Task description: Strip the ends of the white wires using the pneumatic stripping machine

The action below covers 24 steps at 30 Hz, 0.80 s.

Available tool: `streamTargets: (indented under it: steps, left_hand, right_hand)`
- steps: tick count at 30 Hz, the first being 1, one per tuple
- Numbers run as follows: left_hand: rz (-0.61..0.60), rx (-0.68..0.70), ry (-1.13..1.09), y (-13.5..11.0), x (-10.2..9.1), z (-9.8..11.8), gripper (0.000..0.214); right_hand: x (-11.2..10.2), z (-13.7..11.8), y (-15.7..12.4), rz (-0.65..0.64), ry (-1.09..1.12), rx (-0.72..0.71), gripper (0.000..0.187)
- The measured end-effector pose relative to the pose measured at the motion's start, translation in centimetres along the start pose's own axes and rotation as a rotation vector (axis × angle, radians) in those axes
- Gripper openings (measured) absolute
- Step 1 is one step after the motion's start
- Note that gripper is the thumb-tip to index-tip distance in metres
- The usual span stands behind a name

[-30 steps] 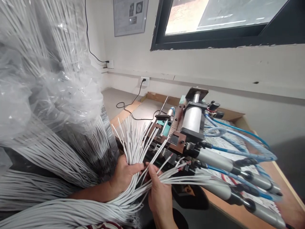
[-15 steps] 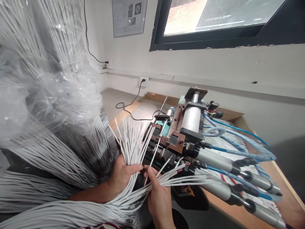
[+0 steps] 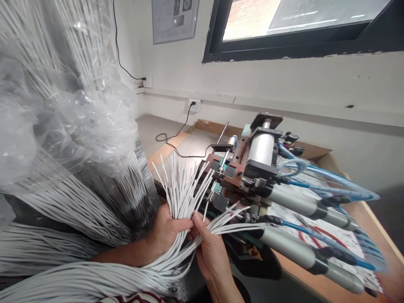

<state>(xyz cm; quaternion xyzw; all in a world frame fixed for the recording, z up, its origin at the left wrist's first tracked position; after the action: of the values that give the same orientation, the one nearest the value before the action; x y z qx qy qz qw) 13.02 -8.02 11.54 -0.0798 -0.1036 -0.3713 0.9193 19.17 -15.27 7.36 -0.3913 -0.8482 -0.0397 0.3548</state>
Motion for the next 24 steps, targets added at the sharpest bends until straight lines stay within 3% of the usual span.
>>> streamTargets:
  steps: [3, 6, 9, 14, 19, 24]
  left_hand:
    - [-0.100, 0.058, -0.050, -0.1, 1.1, 0.8, 0.010]
    - [-0.055, 0.056, -0.089, 0.0, 0.5, 0.9, 0.009]
    - [0.037, 0.032, -0.098, 0.3, -0.5, 0.5, 0.013]
    - [0.081, -0.002, -0.080, 0.5, -0.9, 0.1, 0.017]
    - [0.100, -0.014, -0.058, 0.5, -0.8, 0.3, 0.020]
    - [0.018, 0.004, -0.086, 0.4, 0.1, 0.3, 0.019]
  right_hand:
    - [-0.9, -1.1, -0.3, 0.090, -0.099, -0.142, 0.030]
    - [-2.4, -1.8, -1.0, 0.224, -0.132, -0.255, 0.031]
    - [-3.2, -1.4, -0.9, 0.269, -0.071, -0.224, 0.032]
    - [-3.2, -1.3, -0.3, 0.288, 0.004, -0.144, 0.028]
    - [-2.5, -1.8, 0.1, 0.268, 0.057, -0.123, 0.025]
    - [0.0, -0.6, 0.6, 0.061, 0.070, 0.042, 0.032]
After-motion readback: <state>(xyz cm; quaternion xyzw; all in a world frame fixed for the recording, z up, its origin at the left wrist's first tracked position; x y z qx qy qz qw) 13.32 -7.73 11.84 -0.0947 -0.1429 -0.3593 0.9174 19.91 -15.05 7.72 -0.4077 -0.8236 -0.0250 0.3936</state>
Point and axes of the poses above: each hand's wrist, its own y-axis towards the middle knuckle, its own x-axis out of the palm, z = x × y, the point moved 10 cm from there along y, towards the middle knuckle, and after that the axes turned 1 degree about y, right-handed, at the moved point
